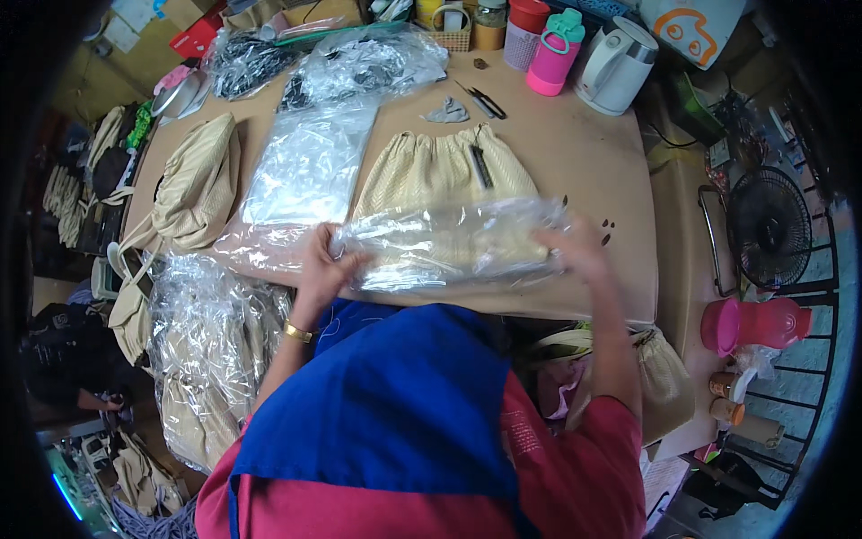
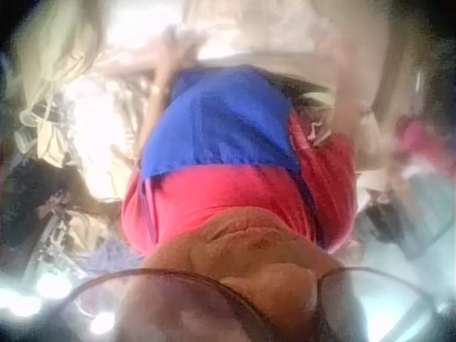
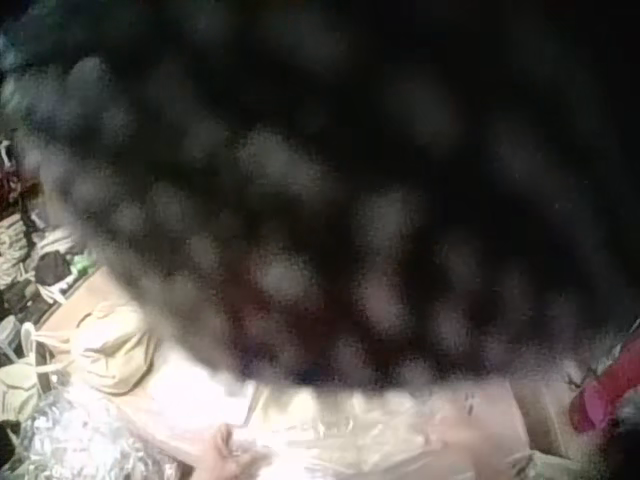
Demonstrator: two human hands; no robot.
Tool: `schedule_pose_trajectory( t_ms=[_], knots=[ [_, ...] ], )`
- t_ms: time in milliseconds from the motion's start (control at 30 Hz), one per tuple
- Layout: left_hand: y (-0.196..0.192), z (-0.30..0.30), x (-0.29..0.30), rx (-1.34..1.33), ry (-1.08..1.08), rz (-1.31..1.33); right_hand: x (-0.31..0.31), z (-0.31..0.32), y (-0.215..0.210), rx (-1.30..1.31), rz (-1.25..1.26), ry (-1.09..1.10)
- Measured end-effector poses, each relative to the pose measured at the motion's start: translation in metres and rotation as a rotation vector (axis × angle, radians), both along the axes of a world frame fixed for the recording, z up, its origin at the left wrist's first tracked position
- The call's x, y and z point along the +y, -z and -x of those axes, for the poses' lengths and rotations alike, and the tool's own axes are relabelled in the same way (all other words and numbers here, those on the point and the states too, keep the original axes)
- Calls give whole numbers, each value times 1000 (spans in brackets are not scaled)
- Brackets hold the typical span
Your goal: The person finishes the interior of a leather bag by hand, attaching a label and preparing the handles, before placing the completed bag into a plastic shipping envelope.
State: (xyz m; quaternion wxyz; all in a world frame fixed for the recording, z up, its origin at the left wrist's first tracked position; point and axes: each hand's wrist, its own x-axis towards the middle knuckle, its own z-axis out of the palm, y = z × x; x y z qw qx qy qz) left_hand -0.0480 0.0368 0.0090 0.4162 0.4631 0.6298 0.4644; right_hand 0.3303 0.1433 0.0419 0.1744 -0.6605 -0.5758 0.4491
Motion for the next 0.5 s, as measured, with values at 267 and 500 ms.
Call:
schedule_pose_trajectory(
  t_ms=[267, 500],
  knots=[
    [26, 0, -20, 502, 27, -73, -11, -2, 38, -347, -246, -83],
    [-10, -4, -31, -28, 179, -18, -18, -23, 53, -116, -238, -122]
  ],
)
